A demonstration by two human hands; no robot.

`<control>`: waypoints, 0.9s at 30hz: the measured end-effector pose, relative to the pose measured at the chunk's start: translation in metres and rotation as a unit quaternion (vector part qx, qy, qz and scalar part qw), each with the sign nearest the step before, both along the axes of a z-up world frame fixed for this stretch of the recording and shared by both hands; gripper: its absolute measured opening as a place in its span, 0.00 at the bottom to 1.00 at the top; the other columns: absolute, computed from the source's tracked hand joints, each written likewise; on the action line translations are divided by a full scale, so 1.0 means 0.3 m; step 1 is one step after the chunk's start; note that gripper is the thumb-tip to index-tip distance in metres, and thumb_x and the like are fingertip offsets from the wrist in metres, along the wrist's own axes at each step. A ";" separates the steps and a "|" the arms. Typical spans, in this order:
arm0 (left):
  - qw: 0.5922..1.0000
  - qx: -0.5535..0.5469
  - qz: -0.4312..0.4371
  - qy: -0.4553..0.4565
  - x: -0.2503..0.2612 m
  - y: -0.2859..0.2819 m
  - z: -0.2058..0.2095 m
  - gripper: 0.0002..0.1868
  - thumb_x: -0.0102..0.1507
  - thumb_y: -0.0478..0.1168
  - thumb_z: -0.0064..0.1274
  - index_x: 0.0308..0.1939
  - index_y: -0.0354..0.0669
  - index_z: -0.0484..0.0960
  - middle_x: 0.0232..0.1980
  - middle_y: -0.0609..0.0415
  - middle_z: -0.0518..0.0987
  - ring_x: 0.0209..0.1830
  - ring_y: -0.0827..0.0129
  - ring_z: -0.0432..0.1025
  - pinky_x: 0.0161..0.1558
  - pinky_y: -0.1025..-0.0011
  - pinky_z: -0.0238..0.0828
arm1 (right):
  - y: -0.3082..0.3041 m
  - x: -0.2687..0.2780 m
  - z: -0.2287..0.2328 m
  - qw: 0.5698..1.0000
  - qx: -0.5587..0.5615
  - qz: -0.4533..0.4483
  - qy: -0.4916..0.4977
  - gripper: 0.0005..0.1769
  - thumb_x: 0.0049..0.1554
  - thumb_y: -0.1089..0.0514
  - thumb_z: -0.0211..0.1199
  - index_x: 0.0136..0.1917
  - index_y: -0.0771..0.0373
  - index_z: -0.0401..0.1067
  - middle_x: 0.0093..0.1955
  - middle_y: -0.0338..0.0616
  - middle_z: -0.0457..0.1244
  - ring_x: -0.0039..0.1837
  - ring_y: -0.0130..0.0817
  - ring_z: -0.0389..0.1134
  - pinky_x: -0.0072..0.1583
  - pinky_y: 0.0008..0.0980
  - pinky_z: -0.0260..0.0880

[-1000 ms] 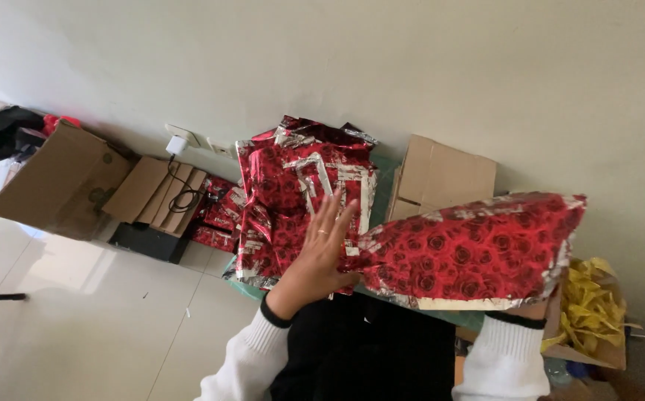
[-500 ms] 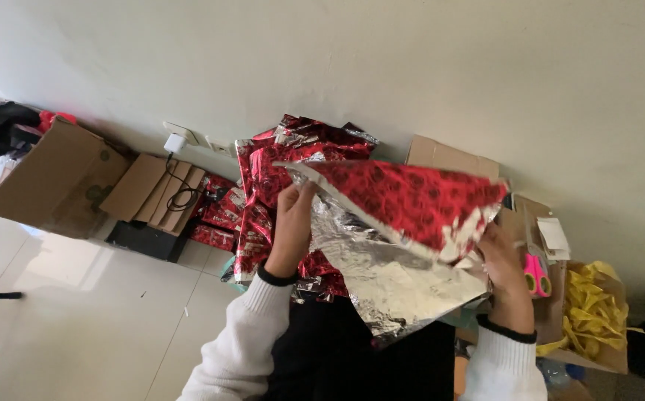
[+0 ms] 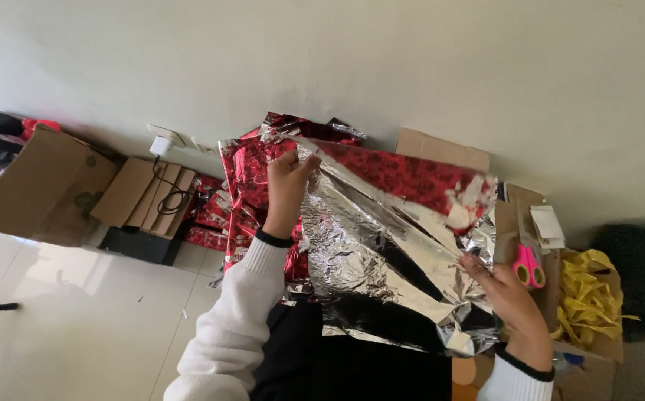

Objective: The person sorts through cardboard boxes and pieces of shiny red wrapping paper on a floor, moving the boxes around and smoothing out the paper by hand.

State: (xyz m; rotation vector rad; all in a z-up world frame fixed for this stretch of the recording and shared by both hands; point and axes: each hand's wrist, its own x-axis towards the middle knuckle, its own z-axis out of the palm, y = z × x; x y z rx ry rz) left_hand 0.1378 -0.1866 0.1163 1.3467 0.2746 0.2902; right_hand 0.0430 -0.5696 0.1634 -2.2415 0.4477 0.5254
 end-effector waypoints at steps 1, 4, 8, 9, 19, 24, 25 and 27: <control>1.000 0.000 -0.002 0.001 -0.004 -0.008 0.004 0.28 0.65 0.33 0.62 0.19 0.54 0.60 0.16 0.64 0.57 0.15 0.79 0.45 0.21 0.77 0.49 | 0.032 -0.005 0.032 1.000 0.000 -0.002 0.001 0.34 0.58 0.33 0.57 0.49 0.66 0.86 0.29 0.41 0.55 0.44 0.41 0.70 0.63 0.35 0.61; 0.998 -0.034 -0.047 0.033 -0.028 -0.041 0.016 0.20 0.65 0.31 0.59 0.30 0.49 0.61 0.25 0.60 0.62 0.17 0.78 0.50 0.21 0.77 0.54 | 0.091 -0.011 0.096 0.995 0.068 -0.075 -0.012 0.34 0.57 0.39 0.55 0.66 0.63 0.74 0.64 0.48 0.69 0.69 0.40 0.65 0.72 0.39 0.54; 0.977 -0.109 -0.147 0.105 -0.085 -0.087 0.030 0.17 0.64 0.28 0.53 0.53 0.40 0.65 0.44 0.49 0.72 0.22 0.74 0.62 0.20 0.77 0.64 | 0.221 -0.048 0.248 0.987 -0.005 -0.163 0.003 0.40 0.57 0.31 0.48 0.73 0.57 0.65 0.76 0.50 0.57 0.76 0.50 0.58 0.75 0.51 0.51; 0.966 -0.134 -0.179 0.128 -0.101 -0.097 0.031 0.21 0.64 0.27 0.51 0.60 0.37 0.67 0.51 0.46 0.76 0.23 0.73 0.66 0.20 0.78 0.67 | 0.284 -0.069 0.322 0.978 0.012 -0.209 -0.005 0.38 0.59 0.31 0.46 0.70 0.59 0.66 0.73 0.50 0.58 0.74 0.50 0.58 0.74 0.52 0.52; 0.978 -0.065 -0.190 0.055 -0.158 -0.090 -0.067 0.52 0.61 0.36 0.62 0.80 0.29 0.43 0.23 0.62 0.64 0.20 0.77 0.62 0.22 0.79 0.59 | -0.007 0.019 -0.059 0.985 -0.004 -0.060 -0.161 0.25 0.64 0.43 0.57 0.57 0.66 0.79 0.47 0.52 0.73 0.43 0.38 0.68 0.46 0.36 0.66; 0.965 0.075 -0.248 0.032 -0.161 -0.097 -0.024 0.50 0.66 0.40 0.56 0.80 0.29 0.38 0.22 0.62 0.52 0.19 0.79 0.52 0.22 0.78 0.54 | 0.056 -0.009 0.087 0.981 -0.133 0.009 -0.140 0.37 0.55 0.41 0.62 0.70 0.64 0.67 0.65 0.60 0.67 0.63 0.51 0.71 0.60 0.47 0.74; 0.965 0.074 -0.248 0.032 -0.159 -0.095 -0.027 0.50 0.66 0.40 0.56 0.80 0.29 0.38 0.22 0.62 0.52 0.19 0.79 0.52 0.22 0.78 0.54 | 0.028 0.003 0.068 0.981 -0.134 0.009 -0.139 0.37 0.55 0.41 0.62 0.70 0.64 0.67 0.65 0.60 0.67 0.63 0.51 0.71 0.60 0.47 0.74; 0.961 0.102 -0.248 0.072 -0.157 -0.093 -0.036 0.52 0.65 0.45 0.57 0.81 0.31 0.39 0.26 0.59 0.59 0.24 0.75 0.57 0.27 0.75 0.60 | -0.030 0.022 0.028 0.893 -0.291 0.149 -0.310 0.39 0.52 0.45 0.70 0.69 0.68 0.63 0.63 0.53 0.64 0.57 0.46 0.68 0.63 0.47 0.68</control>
